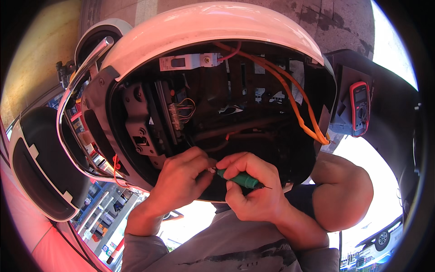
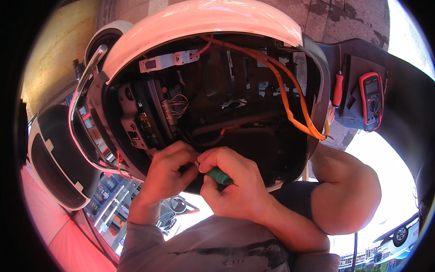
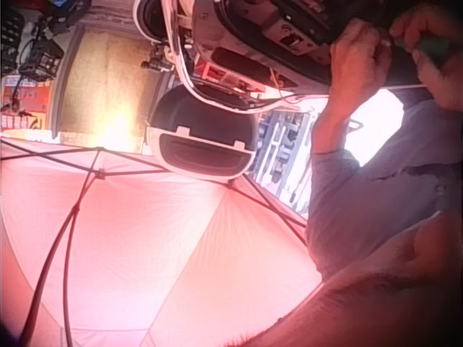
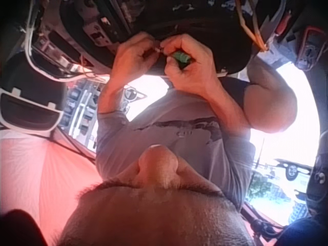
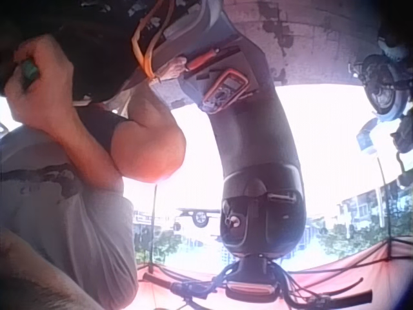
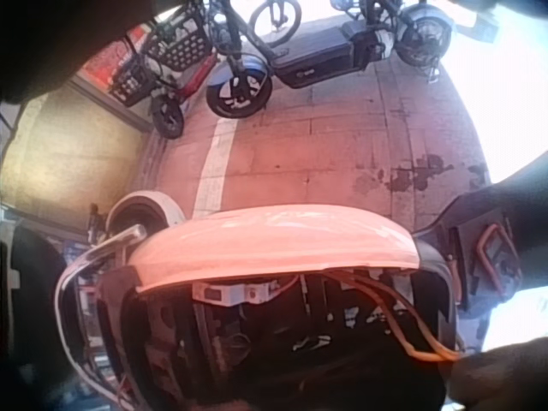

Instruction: The person retrieves a stool and sits to work on the exposed electronics under the seat of a white scooter. Using a green-handled screwdriver, they repeatedly tighten or adjust small screws on a circuit board or connector within the scooter's under-seat compartment.

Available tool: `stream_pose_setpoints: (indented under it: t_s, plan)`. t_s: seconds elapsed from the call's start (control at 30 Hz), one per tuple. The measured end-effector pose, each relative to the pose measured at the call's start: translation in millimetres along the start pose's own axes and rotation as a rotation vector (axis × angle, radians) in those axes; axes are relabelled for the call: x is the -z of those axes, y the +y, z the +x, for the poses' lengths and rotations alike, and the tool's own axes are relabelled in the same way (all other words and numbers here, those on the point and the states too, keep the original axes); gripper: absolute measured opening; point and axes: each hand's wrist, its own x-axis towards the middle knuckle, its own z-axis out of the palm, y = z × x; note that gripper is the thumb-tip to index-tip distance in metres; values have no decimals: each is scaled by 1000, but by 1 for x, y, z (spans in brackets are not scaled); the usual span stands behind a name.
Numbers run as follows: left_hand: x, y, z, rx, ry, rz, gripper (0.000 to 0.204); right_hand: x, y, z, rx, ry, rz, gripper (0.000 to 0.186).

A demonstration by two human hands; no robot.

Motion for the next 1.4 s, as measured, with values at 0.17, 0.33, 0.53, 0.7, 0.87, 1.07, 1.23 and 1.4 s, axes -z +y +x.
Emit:
stream_pose_setpoints:
  t_s: [0.17, 0.33, 0.53, 0.7, 0.87, 1.07, 1.23, 1.4]
  plan:
    - [0, 0, 1, 25, 16, -43, 25, -2, 2, 2, 182, 37, -78, 21]
    - [1, 0, 0, 21, 16, -36, 25, -1, 3, 1, 165, 46, -50, 22]
    - [0, 1, 1, 4, 27, -24, 24, -3, 6, 2, 201, 59, -55, 21]
    - [-1, 1, 0, -20, 34, 14, 23, -3, 3, 0, 99, 41, -9, 17]
    - [0, 0, 0, -35, 13, 22, 23, 0, 4, 2, -38, 25, 117, 15]
    - [-1, 1, -1, 4, 41, -3, 21, 1, 2, 2, 70, 7, 26, 18]
    - [-1, 0, -1, -11, 47, -6, 24, -1, 1, 2, 191, 5, -87, 21]
    - [-2, -3, -1, 2, 49, -42, 26, -3, 2, 1, 198, 26, -101, 21]
